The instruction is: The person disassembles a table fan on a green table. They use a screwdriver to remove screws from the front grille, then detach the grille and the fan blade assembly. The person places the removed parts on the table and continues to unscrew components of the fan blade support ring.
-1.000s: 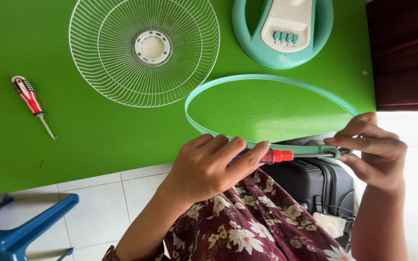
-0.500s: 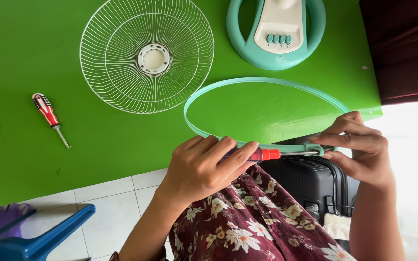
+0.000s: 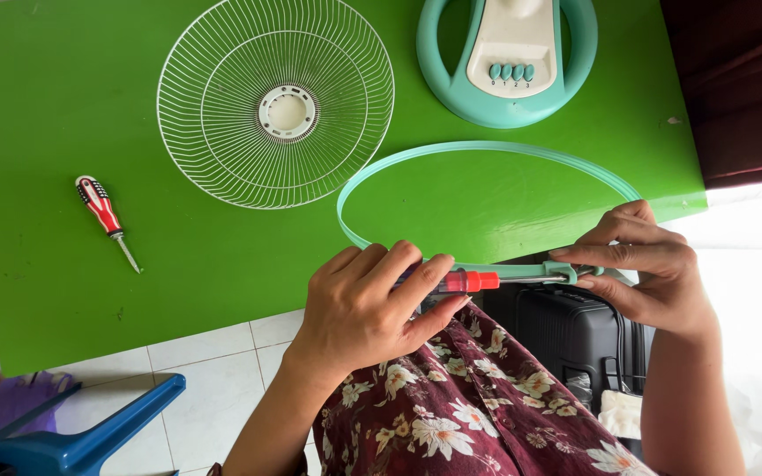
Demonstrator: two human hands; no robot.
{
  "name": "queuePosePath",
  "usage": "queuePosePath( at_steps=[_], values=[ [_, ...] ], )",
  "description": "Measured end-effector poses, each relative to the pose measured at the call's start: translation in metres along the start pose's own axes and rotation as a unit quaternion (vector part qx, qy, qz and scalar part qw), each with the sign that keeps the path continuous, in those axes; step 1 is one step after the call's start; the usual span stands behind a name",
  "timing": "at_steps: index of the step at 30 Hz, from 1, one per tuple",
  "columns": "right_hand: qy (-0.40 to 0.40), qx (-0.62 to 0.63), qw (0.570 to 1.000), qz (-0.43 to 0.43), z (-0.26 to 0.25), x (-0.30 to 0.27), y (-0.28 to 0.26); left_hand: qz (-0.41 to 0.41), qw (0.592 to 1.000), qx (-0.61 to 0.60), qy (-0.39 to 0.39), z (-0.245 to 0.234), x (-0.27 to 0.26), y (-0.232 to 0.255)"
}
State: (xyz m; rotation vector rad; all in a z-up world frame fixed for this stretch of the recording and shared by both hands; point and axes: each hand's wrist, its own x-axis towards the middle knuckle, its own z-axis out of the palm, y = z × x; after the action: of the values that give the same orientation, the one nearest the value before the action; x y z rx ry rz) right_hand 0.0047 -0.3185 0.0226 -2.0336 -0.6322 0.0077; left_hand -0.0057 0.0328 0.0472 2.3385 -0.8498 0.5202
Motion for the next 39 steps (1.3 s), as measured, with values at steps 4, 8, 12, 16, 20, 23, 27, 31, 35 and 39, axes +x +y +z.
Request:
queuePosePath(
  at_steps=[4, 8, 12, 16, 20, 23, 27, 31, 35, 39],
  values=[
    [-0.003, 0.007, 1.0, 0.001, 0.001, 0.0, 0.001, 0.0, 1.0, 0.006, 0.008, 0.001, 0.0, 0.002],
    [-0.003, 0.009, 1.0, -0.007, 0.001, 0.001, 0.001, -0.009, 1.0, 0.005, 0.004, 0.001, -0.002, 0.005],
    [-0.001, 0.001, 1.0, 0.007, 0.0, 0.0, 0.0, 0.003, 1.0, -0.011, -0.014, 0.002, -0.004, 0.004],
    [0.005, 0.009, 1.0, -0.011, -0.002, -0.001, -0.001, 0.011, 0.999, -0.014, -0.038, 0.003, -0.006, 0.004],
    [0.007, 0.018, 1.0, -0.01, 0.002, -0.001, -0.004, 0.016, 0.999, -0.008, -0.042, 0.0, -0.007, 0.004],
    [0.004, 0.02, 1.0, -0.013, 0.005, -0.001, -0.008, 0.011, 0.999, -0.017, -0.039, -0.001, -0.005, 0.003],
    [-0.003, 0.011, 1.0, -0.002, 0.007, -0.001, -0.012, 0.002, 0.998, -0.039, -0.046, -0.002, -0.003, 0.003],
    [-0.002, 0.018, 1.0, -0.024, 0.009, 0.007, -0.015, 0.001, 0.998, -0.029, -0.047, -0.004, -0.002, 0.002],
    [-0.003, 0.016, 1.0, -0.025, 0.007, 0.011, -0.02, -0.008, 0.998, -0.036, -0.056, -0.005, -0.002, 0.001],
    [-0.01, 0.006, 1.0, -0.011, 0.007, 0.014, -0.021, -0.003, 0.998, -0.034, -0.047, -0.006, -0.002, 0.001]
  ],
)
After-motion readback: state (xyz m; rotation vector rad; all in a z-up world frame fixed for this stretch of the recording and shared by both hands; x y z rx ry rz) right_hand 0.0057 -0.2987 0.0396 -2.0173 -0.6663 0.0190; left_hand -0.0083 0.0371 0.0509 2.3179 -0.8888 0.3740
